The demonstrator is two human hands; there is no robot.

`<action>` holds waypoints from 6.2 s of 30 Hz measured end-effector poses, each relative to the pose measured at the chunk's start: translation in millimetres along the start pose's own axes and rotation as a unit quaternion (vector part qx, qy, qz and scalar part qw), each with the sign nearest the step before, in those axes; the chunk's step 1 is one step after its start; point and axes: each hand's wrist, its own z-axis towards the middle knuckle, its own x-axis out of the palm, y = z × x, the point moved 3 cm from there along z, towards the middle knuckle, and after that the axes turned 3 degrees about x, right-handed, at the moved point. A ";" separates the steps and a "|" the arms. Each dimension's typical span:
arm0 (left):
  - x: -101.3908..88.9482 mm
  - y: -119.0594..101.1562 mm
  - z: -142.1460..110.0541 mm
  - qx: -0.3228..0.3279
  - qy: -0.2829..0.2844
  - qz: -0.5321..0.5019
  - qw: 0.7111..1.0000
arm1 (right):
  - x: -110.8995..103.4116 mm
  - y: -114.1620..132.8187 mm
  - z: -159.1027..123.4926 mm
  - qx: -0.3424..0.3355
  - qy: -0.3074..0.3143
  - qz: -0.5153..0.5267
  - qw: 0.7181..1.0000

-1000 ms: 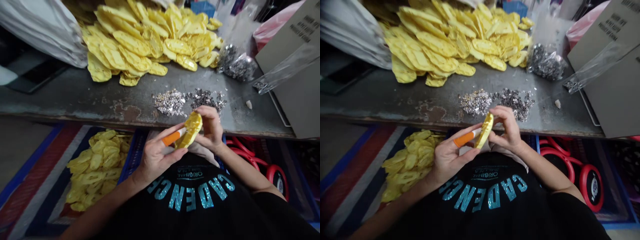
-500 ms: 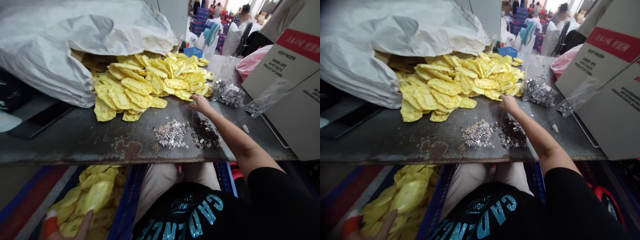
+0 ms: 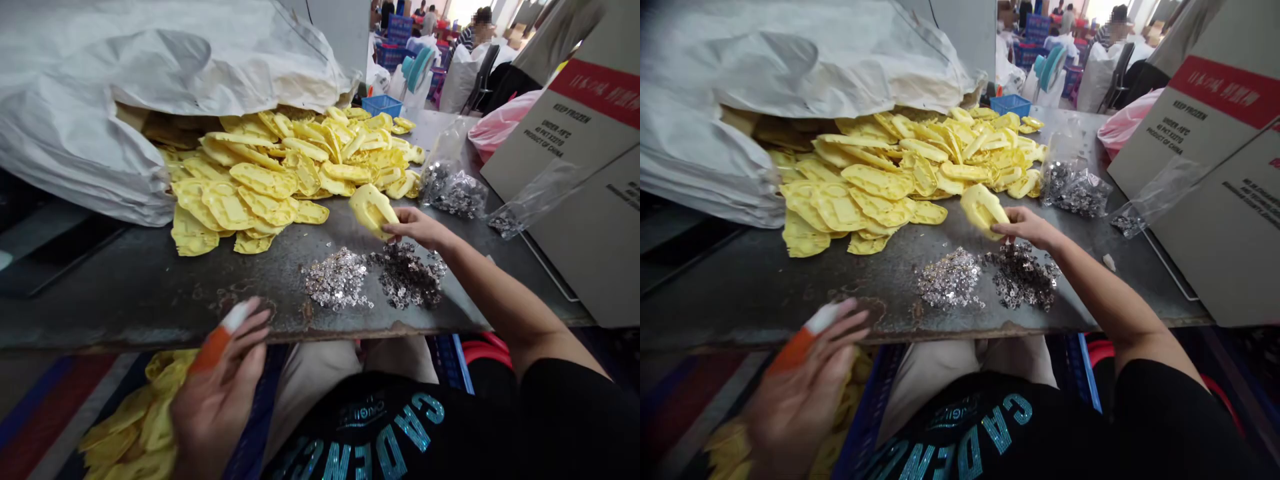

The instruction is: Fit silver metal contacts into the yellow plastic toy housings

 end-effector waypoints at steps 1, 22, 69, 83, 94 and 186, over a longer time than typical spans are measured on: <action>18.9 -16.3 13.0 -0.007 0.004 -0.045 0.999 | 10.1 8.4 -20.6 0.006 0.026 0.028 0.999; 129.2 -55.7 -30.0 -0.305 0.295 -0.331 0.843 | 114.8 -3.7 -220.5 0.033 -0.049 0.424 0.904; 137.2 -53.6 -3.2 -0.439 0.301 -0.350 0.771 | 44.9 -34.3 -207.6 0.112 -0.233 -0.342 0.903; 143.9 -52.9 -4.2 -0.443 0.291 -0.348 0.773 | 41.5 -37.8 -230.9 0.090 -0.254 -0.296 0.916; 140.9 -53.1 -7.6 -0.441 0.284 -0.359 0.772 | 35.2 -40.4 -211.2 0.091 -0.216 -0.310 0.922; 137.1 -67.3 -38.2 -0.383 0.374 -0.551 0.639 | 90.1 85.7 -176.7 -0.255 -0.088 -0.217 0.938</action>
